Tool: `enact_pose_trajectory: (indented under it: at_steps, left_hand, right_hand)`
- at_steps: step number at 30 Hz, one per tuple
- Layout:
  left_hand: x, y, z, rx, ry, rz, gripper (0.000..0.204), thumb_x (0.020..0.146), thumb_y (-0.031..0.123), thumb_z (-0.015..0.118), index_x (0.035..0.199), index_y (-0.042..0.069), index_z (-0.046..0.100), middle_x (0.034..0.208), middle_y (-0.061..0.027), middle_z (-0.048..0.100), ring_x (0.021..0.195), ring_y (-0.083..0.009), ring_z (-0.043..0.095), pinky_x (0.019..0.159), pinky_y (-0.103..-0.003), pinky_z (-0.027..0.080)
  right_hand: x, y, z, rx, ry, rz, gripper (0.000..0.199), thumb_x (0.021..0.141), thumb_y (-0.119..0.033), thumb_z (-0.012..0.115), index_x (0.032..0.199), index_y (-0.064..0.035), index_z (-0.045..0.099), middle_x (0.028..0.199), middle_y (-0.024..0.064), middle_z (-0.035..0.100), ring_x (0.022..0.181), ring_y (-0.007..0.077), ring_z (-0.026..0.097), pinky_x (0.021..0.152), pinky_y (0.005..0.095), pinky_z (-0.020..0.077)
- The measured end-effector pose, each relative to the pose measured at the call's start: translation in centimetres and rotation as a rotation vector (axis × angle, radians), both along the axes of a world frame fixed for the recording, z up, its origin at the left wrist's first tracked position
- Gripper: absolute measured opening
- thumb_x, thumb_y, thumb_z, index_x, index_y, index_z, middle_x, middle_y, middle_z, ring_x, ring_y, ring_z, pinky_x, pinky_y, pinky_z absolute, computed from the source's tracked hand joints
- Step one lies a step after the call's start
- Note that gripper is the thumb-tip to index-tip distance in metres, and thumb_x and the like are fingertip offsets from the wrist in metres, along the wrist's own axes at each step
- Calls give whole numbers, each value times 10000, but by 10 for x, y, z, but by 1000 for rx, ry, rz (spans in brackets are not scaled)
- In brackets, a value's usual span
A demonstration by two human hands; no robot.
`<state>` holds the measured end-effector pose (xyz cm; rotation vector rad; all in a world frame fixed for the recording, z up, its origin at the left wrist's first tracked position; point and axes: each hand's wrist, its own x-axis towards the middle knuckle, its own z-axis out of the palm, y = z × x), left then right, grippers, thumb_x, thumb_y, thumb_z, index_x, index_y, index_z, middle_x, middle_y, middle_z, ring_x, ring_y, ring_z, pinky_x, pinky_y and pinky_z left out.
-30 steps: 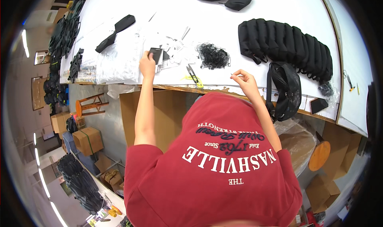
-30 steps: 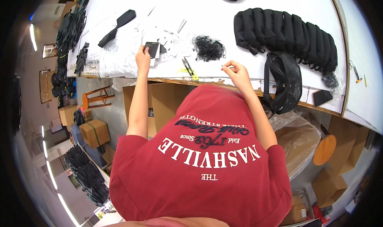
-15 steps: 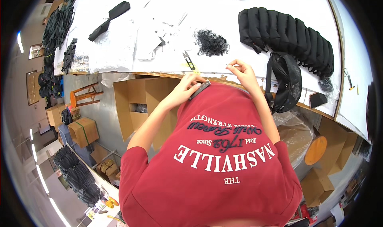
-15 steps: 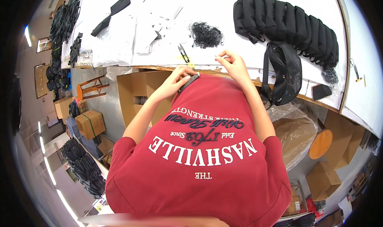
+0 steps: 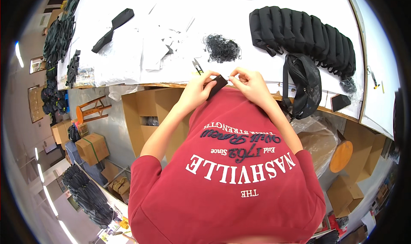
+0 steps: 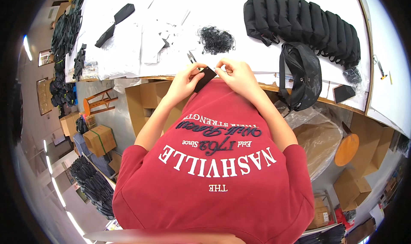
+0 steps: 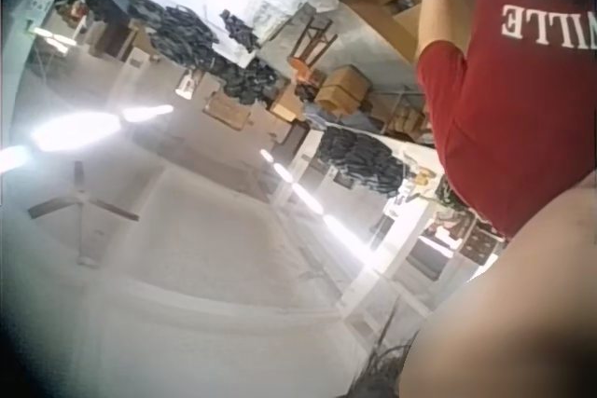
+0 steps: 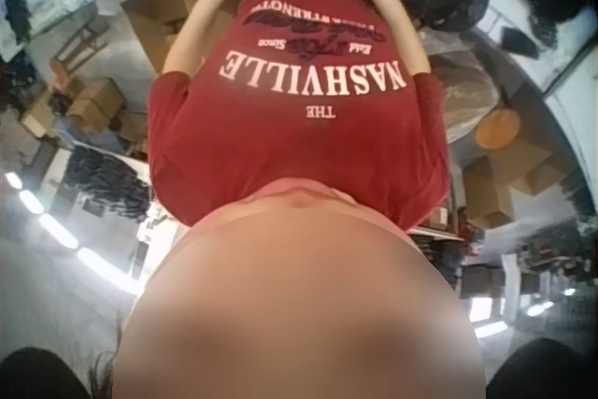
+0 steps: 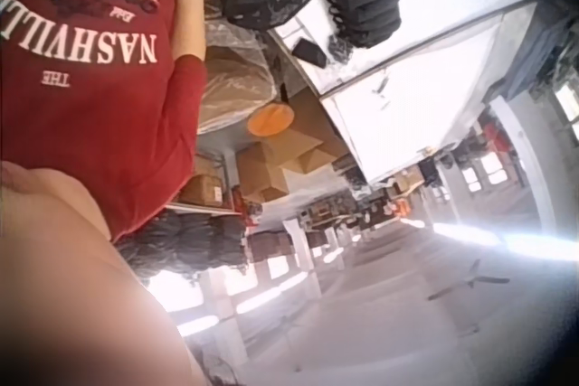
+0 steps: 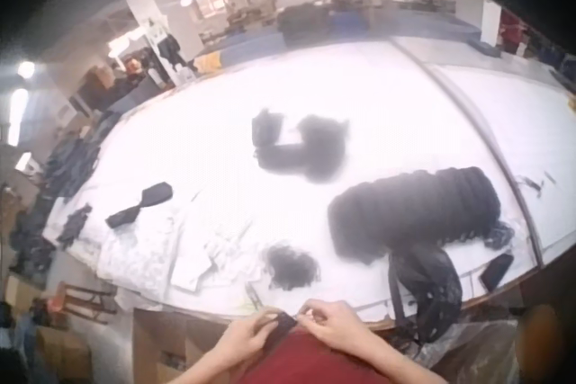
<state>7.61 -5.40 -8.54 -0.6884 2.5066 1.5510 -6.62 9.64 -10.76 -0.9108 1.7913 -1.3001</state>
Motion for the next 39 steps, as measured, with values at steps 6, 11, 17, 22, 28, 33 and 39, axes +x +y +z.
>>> enact_pose_trajectory:
  at_steps: [6, 11, 17, 22, 28, 33, 39]
  left_hand:
    - [-18, 9, 15, -9, 92, -7, 234, 903, 47, 505, 1134, 62, 531, 709, -114, 633, 584, -174, 573, 588, -286, 447]
    - [-23, 7, 12, 8, 90, -17, 237, 904, 57, 506, 1140, 68, 520, 685, -108, 615, 575, -177, 560, 581, -297, 439]
    - [-27, 6, 11, -76, 117, -63, 254, 908, 65, 498, 1162, 55, 500, 766, -134, 641, 680, -245, 624, 629, -337, 469]
    - [-33, 7, 13, -70, 195, -57, 252, 915, 56, 511, 1165, 22, 512, 835, -128, 660, 768, -194, 654, 688, -289, 481]
    - [-45, -13, 9, 171, 43, -65, 160, 920, 42, 490, 1065, -8, 535, 789, -78, 631, 741, -117, 591, 686, -264, 478]
    - [-57, -24, 2, 400, 84, -49, 60, 935, 52, 484, 971, 3, 488, 727, -43, 567, 613, -78, 546, 554, -224, 449]
    - [-118, -89, -45, 443, 102, 33, 90, 933, 97, 489, 994, 32, 493, 707, -51, 584, 539, -100, 545, 479, -212, 431]
  right_hand:
    - [1, -5, 10, -5, 108, -69, 140, 810, -184, 604, 817, -45, 601, 489, 71, 417, 435, 190, 401, 462, 327, 320]
    - [3, -8, 10, 9, 233, -104, 127, 810, -183, 600, 828, -57, 603, 523, 98, 472, 460, 239, 485, 470, 349, 365]
    - [3, -12, 10, 1, 391, -166, 139, 826, -195, 611, 848, -58, 600, 531, 96, 523, 483, 246, 547, 482, 335, 415]
    - [-8, -7, 3, 30, -409, -188, 189, 909, -225, 591, 922, -36, 582, 560, 32, 595, 480, 81, 555, 453, 223, 424]
    - [-14, -7, -23, -52, -684, -29, 202, 933, -220, 554, 932, -20, 574, 624, 57, 619, 525, 105, 589, 494, 207, 460]
    - [-19, -21, -24, -119, -738, -34, 275, 941, -302, 535, 858, -41, 561, 604, 30, 577, 509, 95, 560, 491, 205, 446]
    - [-40, -35, -34, -142, -737, -203, 195, 920, -209, 551, 887, -22, 595, 581, 27, 556, 466, 108, 536, 475, 222, 436]
